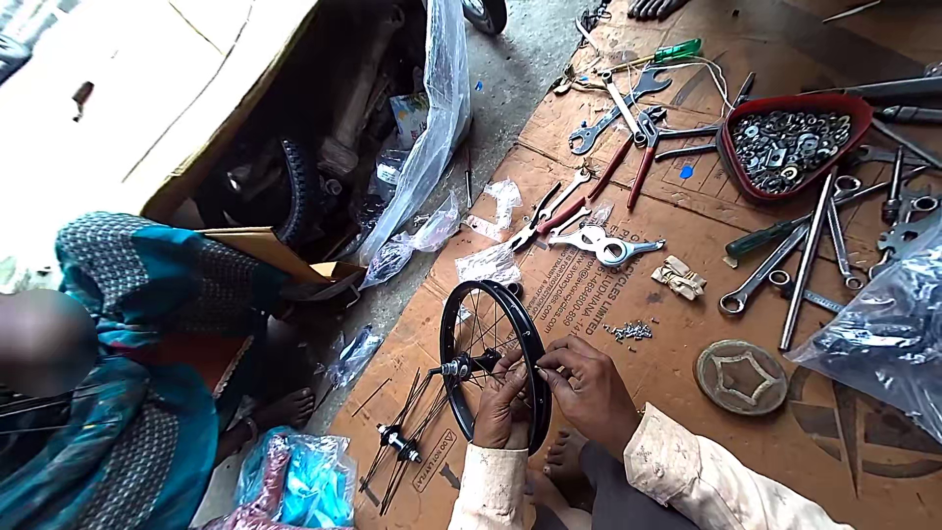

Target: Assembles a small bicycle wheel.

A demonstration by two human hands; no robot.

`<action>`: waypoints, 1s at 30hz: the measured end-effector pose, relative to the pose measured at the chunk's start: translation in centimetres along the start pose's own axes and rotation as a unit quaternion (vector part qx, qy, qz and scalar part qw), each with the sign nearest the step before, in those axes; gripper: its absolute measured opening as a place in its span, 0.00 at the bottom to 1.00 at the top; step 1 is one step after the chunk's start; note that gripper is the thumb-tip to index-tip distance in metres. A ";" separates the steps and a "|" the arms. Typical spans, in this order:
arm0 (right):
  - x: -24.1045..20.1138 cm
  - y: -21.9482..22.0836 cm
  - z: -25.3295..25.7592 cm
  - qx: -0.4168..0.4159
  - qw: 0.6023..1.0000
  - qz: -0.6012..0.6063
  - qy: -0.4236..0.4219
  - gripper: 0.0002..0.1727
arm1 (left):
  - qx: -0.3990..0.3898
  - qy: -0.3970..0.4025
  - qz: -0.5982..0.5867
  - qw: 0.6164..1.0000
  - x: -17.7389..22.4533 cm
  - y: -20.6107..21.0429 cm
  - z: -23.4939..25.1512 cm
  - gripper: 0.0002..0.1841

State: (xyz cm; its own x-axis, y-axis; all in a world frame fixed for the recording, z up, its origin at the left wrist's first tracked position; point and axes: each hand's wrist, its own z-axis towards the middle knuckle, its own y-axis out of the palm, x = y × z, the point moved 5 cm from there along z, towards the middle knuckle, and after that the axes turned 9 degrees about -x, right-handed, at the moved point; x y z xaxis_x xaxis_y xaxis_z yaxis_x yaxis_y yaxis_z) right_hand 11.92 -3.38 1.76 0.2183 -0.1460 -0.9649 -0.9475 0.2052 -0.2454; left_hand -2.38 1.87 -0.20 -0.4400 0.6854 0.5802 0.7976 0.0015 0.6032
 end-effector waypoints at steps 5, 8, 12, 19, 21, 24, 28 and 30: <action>-0.1 -0.2 0.0 -0.005 0.999 -0.046 -0.005 0.07 | 0.004 -0.004 0.003 1.000 -0.3 -0.1 0.2 0.14; -0.1 -0.1 0.0 -0.003 0.999 -0.054 -0.002 0.06 | 0.005 -0.005 0.012 1.000 -0.4 -0.3 0.3 0.15; 0.2 -0.1 0.2 -0.002 0.998 -0.057 -0.004 0.06 | 0.011 -0.009 0.018 1.000 -0.6 -0.5 0.3 0.15; 0.5 -0.5 0.5 -0.006 0.998 -0.060 -0.036 0.03 | 0.009 -0.013 0.015 1.000 -0.7 -0.4 0.2 0.15; 0.6 -0.4 0.5 -0.004 0.995 -0.078 -0.058 0.05 | 0.004 -0.016 0.016 1.000 -0.7 -0.4 0.4 0.16; 0.9 -0.2 0.4 -0.006 0.989 -0.115 -0.097 0.08 | 0.005 -0.019 0.019 1.000 -0.8 -0.6 0.3 0.16; 1.3 -0.2 0.3 -0.033 0.991 -0.068 -0.112 0.10 | 0.012 -0.020 0.032 0.999 -0.7 -0.5 0.2 0.14; 1.2 -0.2 0.3 -0.028 0.991 -0.069 -0.112 0.08 | 0.013 -0.021 0.033 0.999 -0.8 -0.5 0.2 0.15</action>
State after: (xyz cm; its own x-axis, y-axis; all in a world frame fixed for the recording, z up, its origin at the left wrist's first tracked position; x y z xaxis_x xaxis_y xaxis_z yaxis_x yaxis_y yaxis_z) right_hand 12.45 -3.27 0.57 0.3873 0.0506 -0.9206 -0.9150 0.1437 -0.3771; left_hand -2.36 1.47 -1.13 -0.3679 0.7150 0.5945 0.8349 -0.0275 0.5497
